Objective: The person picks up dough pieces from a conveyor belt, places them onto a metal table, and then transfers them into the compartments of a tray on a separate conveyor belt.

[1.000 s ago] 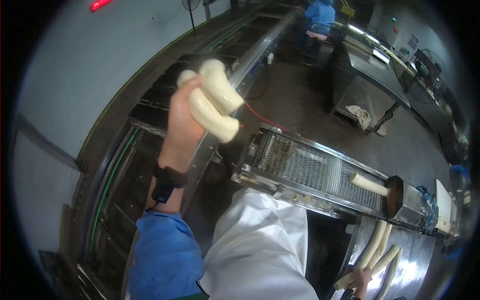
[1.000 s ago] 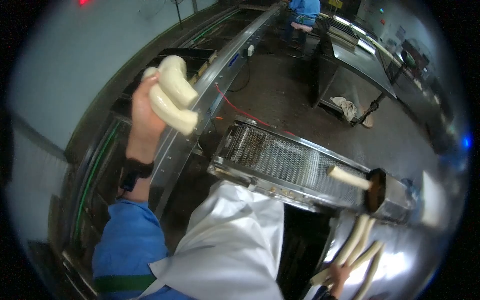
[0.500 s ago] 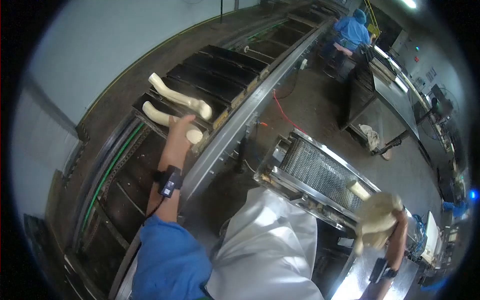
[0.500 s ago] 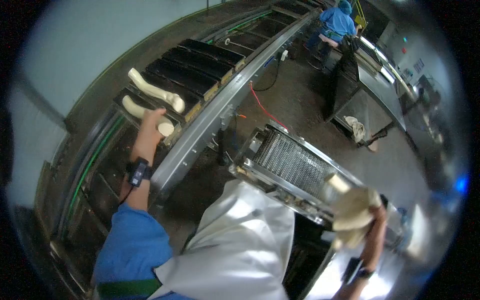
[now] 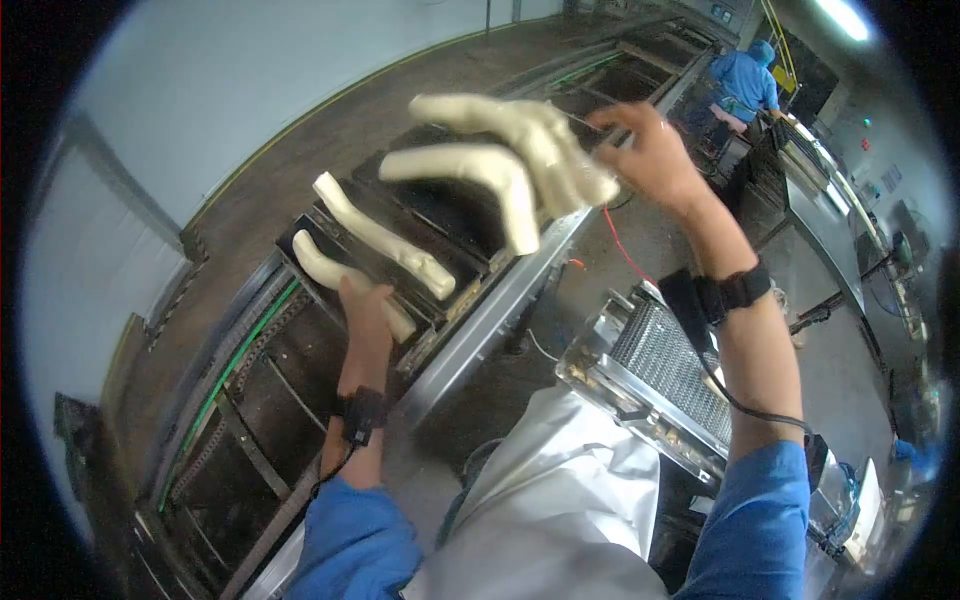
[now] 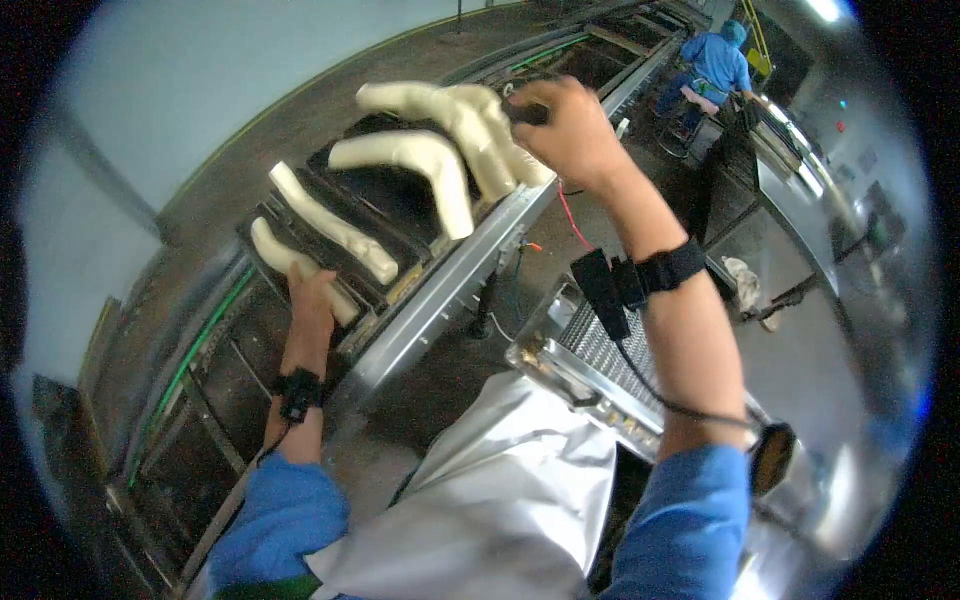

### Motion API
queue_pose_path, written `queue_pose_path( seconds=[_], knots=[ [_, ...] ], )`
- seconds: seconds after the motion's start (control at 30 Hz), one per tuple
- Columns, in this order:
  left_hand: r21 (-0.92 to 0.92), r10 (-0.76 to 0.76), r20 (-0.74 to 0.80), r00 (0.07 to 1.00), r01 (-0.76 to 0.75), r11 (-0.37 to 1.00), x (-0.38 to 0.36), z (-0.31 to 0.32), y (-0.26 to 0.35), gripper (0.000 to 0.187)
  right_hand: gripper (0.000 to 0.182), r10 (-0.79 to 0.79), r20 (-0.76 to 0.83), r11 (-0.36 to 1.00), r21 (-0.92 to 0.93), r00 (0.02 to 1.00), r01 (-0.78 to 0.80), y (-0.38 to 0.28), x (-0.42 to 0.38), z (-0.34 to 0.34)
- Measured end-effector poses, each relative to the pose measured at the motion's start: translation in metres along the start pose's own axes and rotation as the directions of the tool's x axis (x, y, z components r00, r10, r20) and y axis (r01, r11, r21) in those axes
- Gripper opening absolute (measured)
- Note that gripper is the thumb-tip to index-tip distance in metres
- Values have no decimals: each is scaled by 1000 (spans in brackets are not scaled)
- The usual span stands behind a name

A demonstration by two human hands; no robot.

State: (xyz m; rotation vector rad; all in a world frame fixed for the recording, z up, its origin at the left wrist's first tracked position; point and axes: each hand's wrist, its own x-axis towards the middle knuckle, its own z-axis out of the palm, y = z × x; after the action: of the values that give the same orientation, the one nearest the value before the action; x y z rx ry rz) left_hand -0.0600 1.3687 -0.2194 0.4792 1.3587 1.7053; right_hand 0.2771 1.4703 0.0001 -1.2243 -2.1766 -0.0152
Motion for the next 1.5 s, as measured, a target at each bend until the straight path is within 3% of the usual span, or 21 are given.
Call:
queue_pose_path(
  seconds=[0.13,0.2,0.27,0.3,0.33,0.37,0.43,0.47,0.6,0.73,0.77,0.93,1.0,1.07,1.1,1.13,1.2,1.33,1.37,1.4,1.5],
  knots=[
    [105,-31,-56,998,36,994,-19,-16,15,92,38,188,195,982,-49,963,-182,67,-80,53],
    [127,-55,-78,995,64,990,-31,-22,24,92,48,334,359,927,-291,872,-235,114,-153,69],
    [172,-97,-90,991,112,979,-42,-30,36,91,51,471,271,851,-388,839,-352,145,-238,74],
    [309,-64,-161,985,112,944,-46,-26,44,91,55,680,316,727,-407,661,-553,136,-259,62],
    [311,-64,-164,984,113,944,-49,-23,50,91,54,722,271,681,-438,636,-586,164,-301,73],
    [382,104,-63,993,-73,921,-51,-20,55,89,54,806,252,579,-523,536,-626,158,-317,70],
    [419,413,150,898,-437,796,-29,-24,46,81,55,731,251,649,-542,635,-533,150,-337,65],
    [423,414,152,897,-438,793,-22,-17,47,81,55,634,241,710,-559,735,-429,148,-343,64],
    [426,166,-40,985,-133,895,30,-10,40,75,55,609,26,677,-539,793,-501,140,-340,78],
    [596,177,-227,958,-7,803,58,-54,31,66,46,659,170,651,-616,733,-443,113,-320,70],
    [697,55,-189,980,94,711,54,-60,42,69,43,657,156,666,-578,737,-471,116,-325,73],
    [673,172,-146,974,-29,739,6,-74,50,49,38,647,68,724,-368,760,-583,119,-335,72],
    [678,180,-117,977,-55,733,-14,-62,61,48,42,797,36,603,-1,603,-798,134,-343,62],
    [729,396,159,904,-378,571,-26,-46,61,49,44,902,14,258,784,432,-564,133,-358,11],
    [788,389,232,892,-407,462,-21,-37,58,50,44,912,-73,250,878,403,-407,120,-355,-17],
    [704,323,263,909,-410,580,-32,-13,58,55,44,921,-158,252,939,357,-233,111,-355,-34],
    [715,251,368,895,-445,539,-12,8,32,61,43,907,-164,185,983,388,-17,161,-429,-74],
    [824,58,282,958,-273,497,-26,49,31,60,46,947,-307,313,948,-90,54,108,-523,-152],
    [764,256,297,920,-390,515,-9,39,16,49,48,811,-579,479,737,-81,-476,107,-583,-157],
    [668,237,257,937,-350,657,-16,42,28,41,50,647,-758,436,280,82,-855,107,-657,-160],
    [537,335,153,930,-363,762,-12,34,40,35,58,368,-928,191,19,53,-981,57,-755,-148]
  ],
)
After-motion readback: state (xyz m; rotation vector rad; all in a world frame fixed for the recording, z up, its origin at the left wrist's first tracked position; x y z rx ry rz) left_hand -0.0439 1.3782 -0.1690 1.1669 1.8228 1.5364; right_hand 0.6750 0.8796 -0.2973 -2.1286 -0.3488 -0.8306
